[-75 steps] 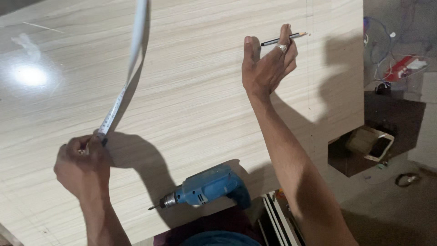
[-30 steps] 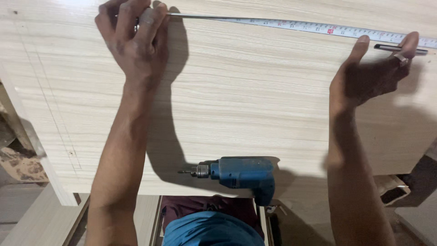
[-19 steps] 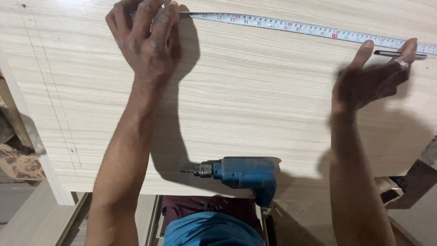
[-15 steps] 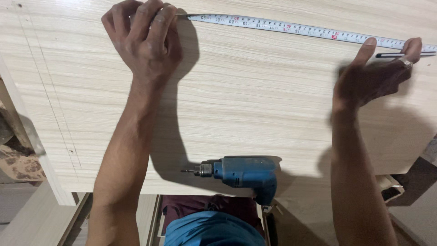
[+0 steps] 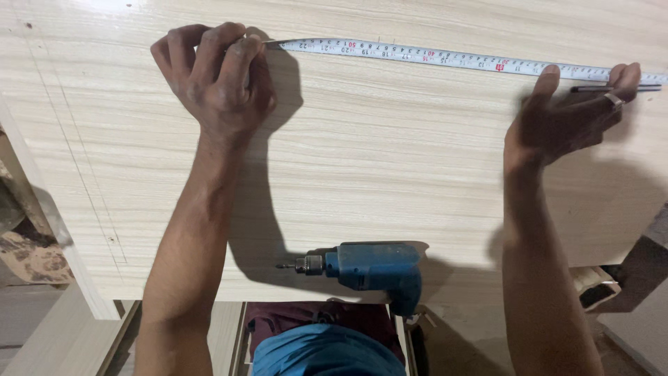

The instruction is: The person measures a large light-colored wooden board using a tape measure and marks several points with a pencil. They repeatedly reposition the tape measure to take multiple measurements across the surface. A cordless drill is visible on the board but is not used during the clip.

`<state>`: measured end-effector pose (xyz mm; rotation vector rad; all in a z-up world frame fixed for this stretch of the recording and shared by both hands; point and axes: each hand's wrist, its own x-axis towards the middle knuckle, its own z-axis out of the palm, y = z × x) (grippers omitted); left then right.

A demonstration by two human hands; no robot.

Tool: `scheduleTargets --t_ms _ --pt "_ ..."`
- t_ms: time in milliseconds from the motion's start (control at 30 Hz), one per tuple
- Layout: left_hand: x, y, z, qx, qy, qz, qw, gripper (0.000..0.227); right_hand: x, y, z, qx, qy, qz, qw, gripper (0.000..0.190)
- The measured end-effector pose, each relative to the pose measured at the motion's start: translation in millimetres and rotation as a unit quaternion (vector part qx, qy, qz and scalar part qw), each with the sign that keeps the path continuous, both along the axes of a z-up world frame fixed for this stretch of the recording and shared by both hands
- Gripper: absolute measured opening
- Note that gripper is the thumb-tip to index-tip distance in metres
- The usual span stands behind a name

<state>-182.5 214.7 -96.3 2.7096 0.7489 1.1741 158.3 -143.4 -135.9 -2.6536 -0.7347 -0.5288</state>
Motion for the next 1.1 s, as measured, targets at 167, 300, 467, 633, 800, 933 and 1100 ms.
scheduleTargets --t_ms 167,300,467,633,800,933,1100 --pt "1 2 1 -0.004 0.017 -0.001 1.0 0.013 -5 4 7 0.056 0.016 0.059 0.997 0.082" --pt "-1 2 -2 -0.03 0.033 0.003 0.999 0.012 -12 10 17 0.038 0.044 0.042 0.997 0.081" --pt "3 4 -4 -0.021 0.034 0.004 0.999 0.009 -9 19 21 0.05 0.061 0.023 0.997 0.08" --pt "4 1 -5 -0.005 0.051 0.017 0.999 0.007 -4 12 7 -0.018 -0.001 0.024 1.0 0.079" --pt "4 3 -5 0.009 0.053 0.014 0.998 0.006 -1 7 4 -0.051 0.015 0.007 0.999 0.08" --pt "6 3 -5 0.016 0.046 0.012 0.999 0.004 -4 13 12 -0.043 0.011 0.021 0.999 0.074" --pt "7 4 -5 0.015 0.041 0.008 0.999 0.007 -12 22 23 -0.058 0.03 -0.004 0.998 0.075"
